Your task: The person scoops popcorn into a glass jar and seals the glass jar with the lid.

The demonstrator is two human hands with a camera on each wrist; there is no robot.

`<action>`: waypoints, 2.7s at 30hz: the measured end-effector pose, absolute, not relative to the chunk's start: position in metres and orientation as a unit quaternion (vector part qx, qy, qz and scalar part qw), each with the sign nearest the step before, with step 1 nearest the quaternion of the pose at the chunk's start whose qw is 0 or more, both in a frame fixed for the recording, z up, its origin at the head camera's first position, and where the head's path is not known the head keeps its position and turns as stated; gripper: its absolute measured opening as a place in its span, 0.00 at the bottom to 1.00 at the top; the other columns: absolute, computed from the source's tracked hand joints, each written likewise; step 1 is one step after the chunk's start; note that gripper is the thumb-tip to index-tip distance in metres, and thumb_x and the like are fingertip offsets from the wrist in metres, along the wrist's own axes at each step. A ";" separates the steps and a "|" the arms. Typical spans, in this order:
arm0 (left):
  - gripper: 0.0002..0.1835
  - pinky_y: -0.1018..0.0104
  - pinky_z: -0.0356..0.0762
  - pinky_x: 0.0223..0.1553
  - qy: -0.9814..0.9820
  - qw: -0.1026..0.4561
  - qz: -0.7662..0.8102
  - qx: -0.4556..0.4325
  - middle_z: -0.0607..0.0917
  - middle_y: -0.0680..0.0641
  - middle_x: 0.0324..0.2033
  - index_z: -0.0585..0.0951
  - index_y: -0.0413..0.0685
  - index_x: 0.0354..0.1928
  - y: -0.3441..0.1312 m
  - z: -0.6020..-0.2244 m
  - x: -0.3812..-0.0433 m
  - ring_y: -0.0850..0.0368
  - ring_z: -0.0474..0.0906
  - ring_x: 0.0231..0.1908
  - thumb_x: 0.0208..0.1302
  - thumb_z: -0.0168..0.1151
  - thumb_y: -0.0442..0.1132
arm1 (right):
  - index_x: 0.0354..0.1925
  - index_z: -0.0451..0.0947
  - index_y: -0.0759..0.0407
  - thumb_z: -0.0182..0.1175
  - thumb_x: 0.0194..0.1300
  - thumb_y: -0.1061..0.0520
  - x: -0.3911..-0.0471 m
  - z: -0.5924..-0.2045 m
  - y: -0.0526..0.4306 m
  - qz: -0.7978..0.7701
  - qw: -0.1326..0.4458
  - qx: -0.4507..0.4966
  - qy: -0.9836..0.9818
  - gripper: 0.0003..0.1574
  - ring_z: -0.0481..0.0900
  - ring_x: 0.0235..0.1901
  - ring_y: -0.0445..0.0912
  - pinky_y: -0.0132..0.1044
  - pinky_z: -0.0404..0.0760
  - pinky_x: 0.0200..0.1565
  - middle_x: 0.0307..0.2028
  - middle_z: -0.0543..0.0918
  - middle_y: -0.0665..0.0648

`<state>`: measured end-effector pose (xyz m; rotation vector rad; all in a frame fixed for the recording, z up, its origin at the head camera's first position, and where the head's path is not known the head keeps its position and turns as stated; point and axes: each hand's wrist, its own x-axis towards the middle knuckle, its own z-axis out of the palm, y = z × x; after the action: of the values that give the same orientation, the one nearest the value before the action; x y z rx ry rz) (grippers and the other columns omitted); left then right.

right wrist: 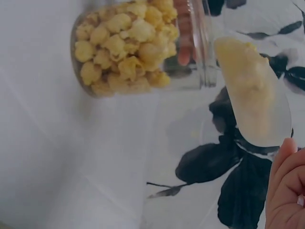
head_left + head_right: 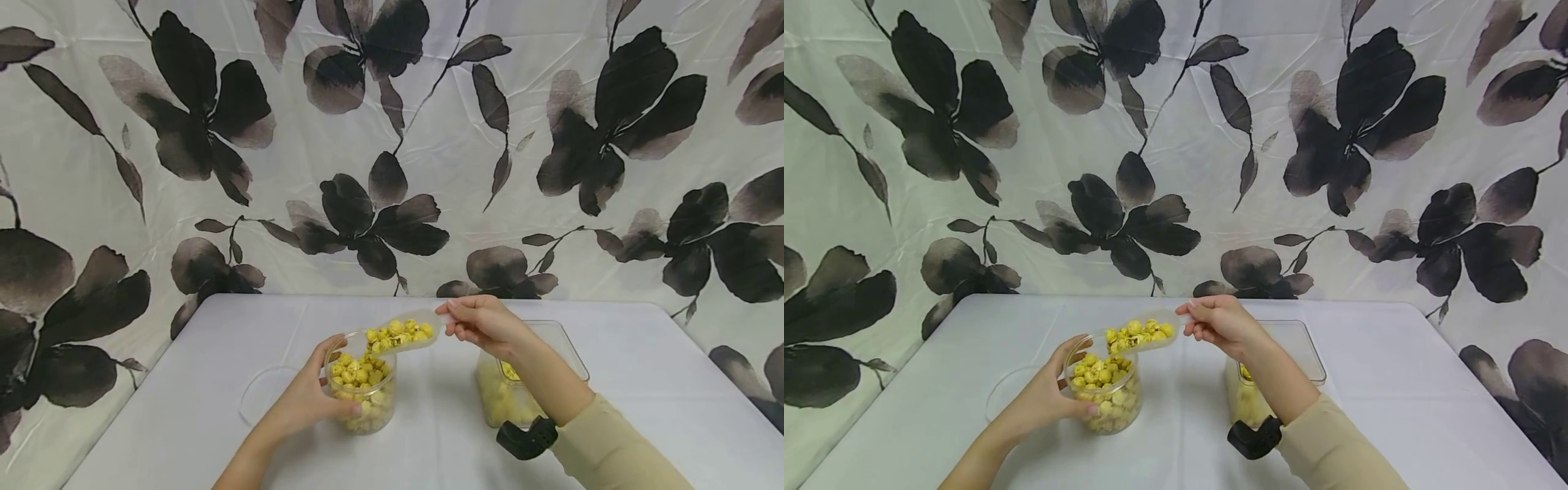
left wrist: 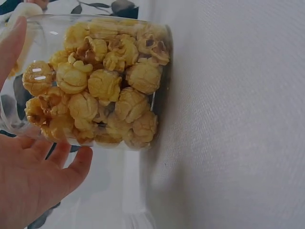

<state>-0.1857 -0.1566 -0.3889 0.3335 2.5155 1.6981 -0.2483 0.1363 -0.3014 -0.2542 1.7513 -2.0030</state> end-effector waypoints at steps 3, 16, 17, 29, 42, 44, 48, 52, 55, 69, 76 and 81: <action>0.57 0.43 0.58 0.60 0.822 0.040 0.557 0.108 0.59 0.44 0.67 0.54 0.53 0.69 -0.157 -0.390 -0.185 0.45 0.57 0.65 0.36 0.79 0.43 | 0.49 0.69 0.81 0.46 0.72 0.63 -0.246 -0.301 0.127 -0.691 0.206 -0.113 0.684 0.19 0.70 0.15 0.36 0.21 0.70 0.21 0.19 0.78 0.52; 0.57 0.43 0.58 0.61 0.815 0.050 0.569 0.097 0.59 0.43 0.67 0.54 0.52 0.69 -0.156 -0.390 -0.184 0.45 0.57 0.64 0.37 0.79 0.43 | 0.37 0.81 0.68 0.53 0.68 0.61 -0.233 -0.291 0.094 -0.533 0.044 -0.227 0.814 0.12 0.71 0.15 0.44 0.29 0.64 0.17 0.18 0.76 0.55; 0.56 0.43 0.58 0.61 0.814 0.050 0.570 0.099 0.59 0.43 0.67 0.54 0.52 0.69 -0.156 -0.390 -0.184 0.45 0.57 0.64 0.37 0.79 0.43 | 0.37 0.82 0.67 0.53 0.68 0.62 -0.232 -0.291 0.093 -0.522 0.031 -0.238 0.819 0.12 0.72 0.15 0.45 0.29 0.64 0.17 0.18 0.76 0.56; 0.55 0.42 0.59 0.59 0.815 0.041 0.568 0.108 0.58 0.44 0.68 0.55 0.52 0.68 -0.157 -0.393 -0.183 0.46 0.57 0.65 0.38 0.78 0.42 | 0.36 0.83 0.64 0.55 0.66 0.62 -0.224 -0.292 0.097 -0.458 -0.045 -0.296 0.837 0.09 0.73 0.15 0.41 0.32 0.69 0.17 0.18 0.77 0.53; 0.55 0.43 0.59 0.60 0.816 0.041 0.566 0.110 0.59 0.43 0.67 0.55 0.53 0.69 -0.156 -0.394 -0.181 0.46 0.58 0.64 0.38 0.78 0.42 | 0.37 0.83 0.63 0.55 0.67 0.61 -0.222 -0.287 0.111 -0.469 -0.053 -0.292 0.832 0.10 0.74 0.17 0.44 0.33 0.70 0.19 0.19 0.77 0.54; 0.55 0.43 0.59 0.60 0.815 0.041 0.567 0.111 0.59 0.43 0.67 0.55 0.53 0.69 -0.156 -0.394 -0.181 0.45 0.58 0.64 0.39 0.78 0.42 | 0.37 0.82 0.63 0.54 0.67 0.61 -0.222 -0.285 0.115 -0.474 -0.049 -0.287 0.831 0.10 0.74 0.17 0.44 0.32 0.70 0.19 0.19 0.76 0.53; 0.54 0.43 0.58 0.60 0.815 0.040 0.568 0.107 0.58 0.44 0.67 0.55 0.54 0.68 -0.155 -0.394 -0.181 0.45 0.57 0.65 0.38 0.78 0.42 | 0.40 0.81 0.66 0.53 0.68 0.61 -0.225 -0.280 0.127 -0.502 -0.033 -0.274 0.820 0.12 0.74 0.18 0.45 0.31 0.69 0.19 0.21 0.77 0.54; 0.55 0.42 0.57 0.61 0.815 0.037 0.570 0.102 0.58 0.44 0.67 0.56 0.55 0.68 -0.152 -0.395 -0.175 0.46 0.55 0.65 0.37 0.79 0.42 | 0.41 0.80 0.70 0.52 0.69 0.61 -0.222 -0.273 0.145 -0.531 -0.021 -0.254 0.808 0.13 0.72 0.18 0.43 0.30 0.67 0.18 0.22 0.77 0.56; 0.55 0.42 0.56 0.61 0.814 0.034 0.571 0.099 0.58 0.44 0.67 0.56 0.55 0.68 -0.150 -0.396 -0.171 0.45 0.55 0.65 0.37 0.79 0.41 | 0.42 0.78 0.72 0.52 0.69 0.60 -0.219 -0.268 0.160 -0.549 -0.015 -0.239 0.801 0.15 0.71 0.18 0.41 0.29 0.65 0.18 0.22 0.77 0.55; 0.56 0.42 0.56 0.61 0.817 0.029 0.569 0.088 0.58 0.45 0.68 0.56 0.56 0.68 -0.145 -0.395 -0.158 0.47 0.54 0.66 0.36 0.79 0.42 | 0.38 0.81 0.55 0.50 0.71 0.57 -0.213 -0.260 0.251 -0.569 0.003 -0.213 0.794 0.13 0.72 0.19 0.39 0.29 0.67 0.20 0.22 0.80 0.49; 0.55 0.41 0.56 0.61 0.816 0.026 0.570 0.089 0.58 0.44 0.68 0.56 0.56 0.68 -0.144 -0.396 -0.157 0.46 0.54 0.66 0.37 0.79 0.42 | 0.36 0.82 0.51 0.48 0.71 0.61 -0.213 -0.271 0.283 -0.582 0.008 -0.211 0.785 0.15 0.71 0.18 0.39 0.30 0.64 0.18 0.22 0.79 0.50; 0.55 0.40 0.56 0.60 0.815 0.024 0.571 0.093 0.59 0.44 0.67 0.56 0.56 0.68 -0.144 -0.397 -0.157 0.46 0.55 0.65 0.37 0.79 0.42 | 0.36 0.82 0.51 0.48 0.71 0.61 -0.211 -0.283 0.300 -0.563 0.013 -0.189 0.804 0.15 0.68 0.17 0.40 0.31 0.64 0.18 0.20 0.76 0.50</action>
<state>-0.1566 -0.1438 -0.3972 0.2884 2.5236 1.7666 -0.2114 0.2997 -0.2826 -0.5883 2.5060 -1.7546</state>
